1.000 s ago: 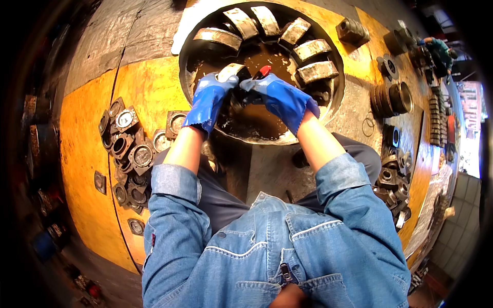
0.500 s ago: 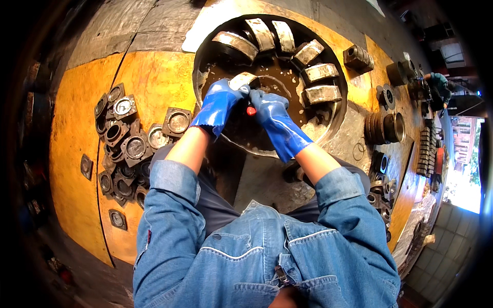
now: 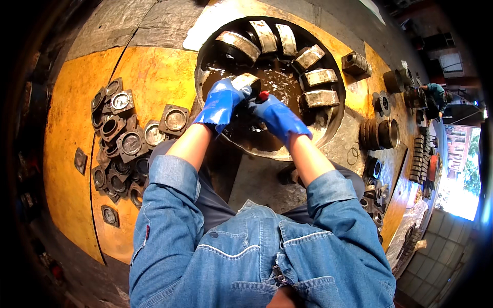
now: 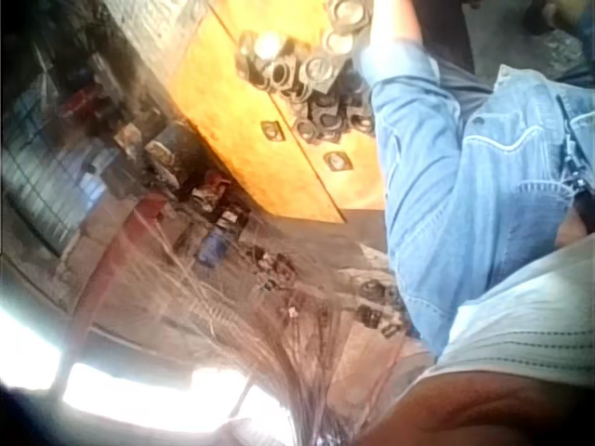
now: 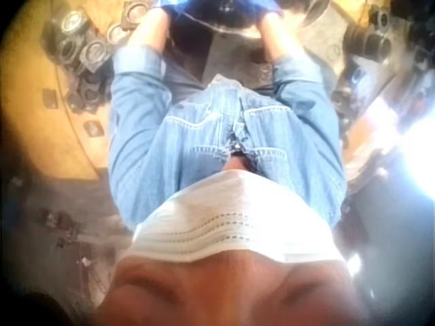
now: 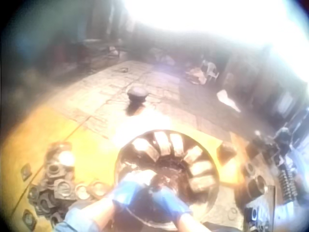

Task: The person, wearing blue gloves, cleans several metal industrial parts by dipping them one at a time into a basin of dark liquid, then uses a brush and a thin metal pick to scrub and scrape the surfaces of the parts.

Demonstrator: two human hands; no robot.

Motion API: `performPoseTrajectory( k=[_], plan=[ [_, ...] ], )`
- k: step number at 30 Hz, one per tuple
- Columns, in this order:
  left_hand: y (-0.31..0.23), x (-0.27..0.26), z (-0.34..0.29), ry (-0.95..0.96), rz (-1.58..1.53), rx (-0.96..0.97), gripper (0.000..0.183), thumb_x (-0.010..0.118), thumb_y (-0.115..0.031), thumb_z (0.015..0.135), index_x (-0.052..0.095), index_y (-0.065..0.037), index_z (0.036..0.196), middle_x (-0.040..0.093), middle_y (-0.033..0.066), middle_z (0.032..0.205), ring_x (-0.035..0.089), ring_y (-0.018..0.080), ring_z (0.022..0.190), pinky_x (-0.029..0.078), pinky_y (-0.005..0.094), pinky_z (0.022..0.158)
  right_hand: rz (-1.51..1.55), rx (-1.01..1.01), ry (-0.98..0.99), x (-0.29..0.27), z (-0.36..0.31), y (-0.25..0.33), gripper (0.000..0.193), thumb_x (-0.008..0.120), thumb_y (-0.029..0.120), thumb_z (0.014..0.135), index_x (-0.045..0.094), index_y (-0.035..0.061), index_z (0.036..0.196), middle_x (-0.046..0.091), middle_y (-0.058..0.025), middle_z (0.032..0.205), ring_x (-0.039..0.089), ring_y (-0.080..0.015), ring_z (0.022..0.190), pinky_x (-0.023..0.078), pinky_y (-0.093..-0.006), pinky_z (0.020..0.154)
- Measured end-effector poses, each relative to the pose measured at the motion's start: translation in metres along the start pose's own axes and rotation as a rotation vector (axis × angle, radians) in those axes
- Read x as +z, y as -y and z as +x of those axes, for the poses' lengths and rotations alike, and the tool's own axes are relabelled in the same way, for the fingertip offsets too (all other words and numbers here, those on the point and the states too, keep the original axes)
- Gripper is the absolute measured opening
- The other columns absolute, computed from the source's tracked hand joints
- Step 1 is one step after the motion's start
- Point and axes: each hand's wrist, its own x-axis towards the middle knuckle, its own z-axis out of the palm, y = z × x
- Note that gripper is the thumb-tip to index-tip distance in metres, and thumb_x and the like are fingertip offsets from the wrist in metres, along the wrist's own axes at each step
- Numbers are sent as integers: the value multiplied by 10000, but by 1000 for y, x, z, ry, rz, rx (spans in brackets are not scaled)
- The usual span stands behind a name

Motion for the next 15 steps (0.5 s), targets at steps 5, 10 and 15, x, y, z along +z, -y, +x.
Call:
performPoseTrajectory(
  k=[5, 10, 15],
  plan=[
    [-9, -5, -6, 15, -38, -47, 587, 795, -476, 841, 735, -33, 1222, 751, 233, 1158, 733, 383, 1082, 582, 435, 926, 113, 114, 139, -12, 10, 5, 252, 735, 216, 905, 760, 29, 1073, 744, -71, 912, 658, -144, 809, 511, -306, 731],
    [-6, -6, -3, 13, 7, -32, 577, 775, -485, 851, 743, -25, 1198, 741, 252, 1153, 722, 410, 1080, 576, 439, 930, -605, 89, -141, 26, 26, -19, 380, 764, 335, 896, 752, 68, 1167, 779, -156, 1052, 727, -259, 944, 566, -389, 881],
    [-13, -8, 3, 86, -57, 8, 595, 786, -497, 834, 746, -28, 1198, 742, 246, 1162, 714, 405, 1103, 563, 440, 945, -154, -122, -390, 13, 36, -76, 263, 751, 191, 929, 769, 124, 1182, 794, -99, 1051, 737, -207, 944, 569, -329, 886]
  ],
)
